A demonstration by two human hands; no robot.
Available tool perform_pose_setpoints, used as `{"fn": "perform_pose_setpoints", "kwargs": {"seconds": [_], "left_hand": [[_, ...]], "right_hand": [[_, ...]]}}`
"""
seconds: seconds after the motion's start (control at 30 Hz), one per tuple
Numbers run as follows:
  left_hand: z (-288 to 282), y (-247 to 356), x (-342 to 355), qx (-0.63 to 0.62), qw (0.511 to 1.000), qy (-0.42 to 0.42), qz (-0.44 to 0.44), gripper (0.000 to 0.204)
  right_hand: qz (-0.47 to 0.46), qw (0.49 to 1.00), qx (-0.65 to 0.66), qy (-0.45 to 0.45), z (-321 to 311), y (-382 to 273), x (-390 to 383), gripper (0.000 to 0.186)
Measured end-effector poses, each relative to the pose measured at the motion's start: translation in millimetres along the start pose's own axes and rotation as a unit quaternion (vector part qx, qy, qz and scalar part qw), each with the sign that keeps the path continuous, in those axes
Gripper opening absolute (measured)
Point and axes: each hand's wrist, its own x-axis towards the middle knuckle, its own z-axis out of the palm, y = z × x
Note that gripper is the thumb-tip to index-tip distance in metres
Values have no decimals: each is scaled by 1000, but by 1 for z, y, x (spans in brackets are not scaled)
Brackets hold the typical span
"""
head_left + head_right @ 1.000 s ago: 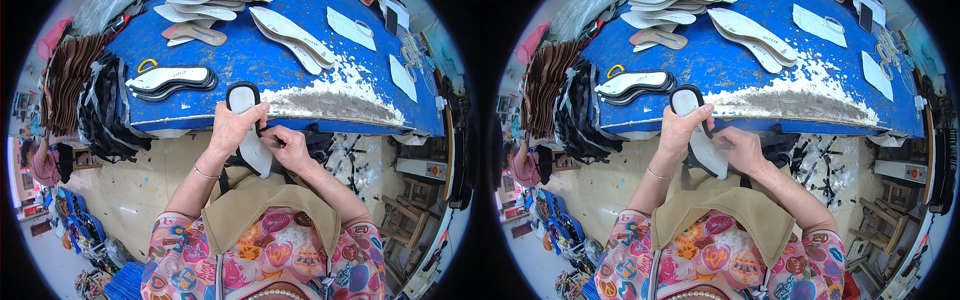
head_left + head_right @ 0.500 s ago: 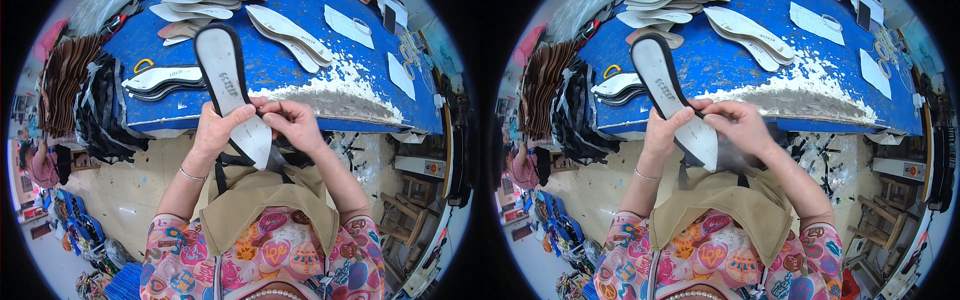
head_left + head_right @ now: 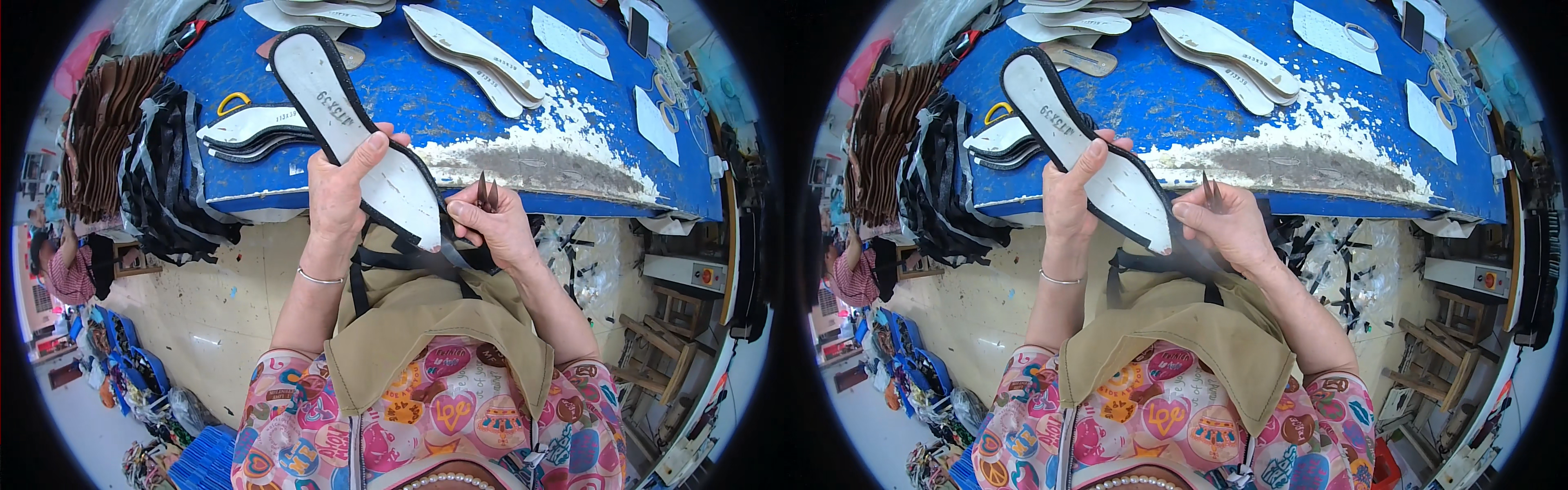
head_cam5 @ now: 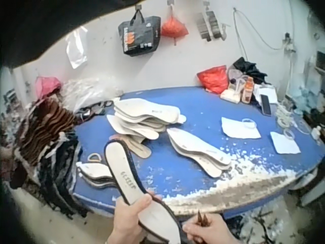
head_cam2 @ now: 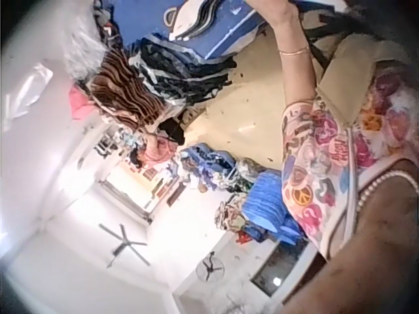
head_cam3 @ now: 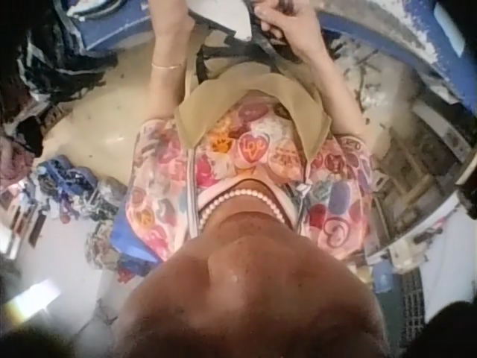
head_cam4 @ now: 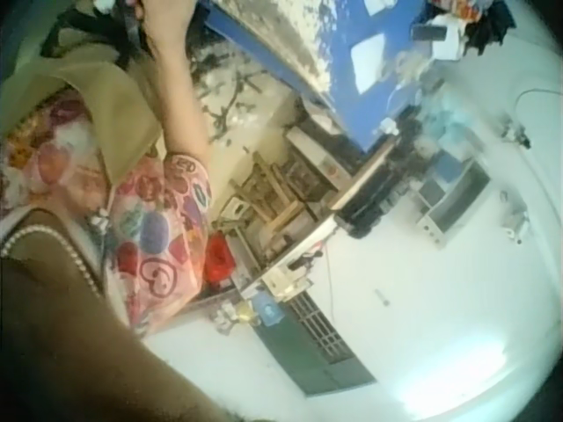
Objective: The person wraps tape strips along the edges of shoe insoles by hand, trims the excess tape with snips, and presses the borders firmly to secure them.
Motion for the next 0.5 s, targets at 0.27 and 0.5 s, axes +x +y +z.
{"fn": "perform_pose_setpoints", "kwargs": {"seconds": [0.27,0.5], "left_hand": [[11,-2,-1,20,1000,-12,-13,31],[18,-9,1,28,998,-50,2,40]], "right_hand": [[-33,999,-27,-7,-1,10,-13,14],[-11,999,-39,-28,-5,1,-15,11]]}}
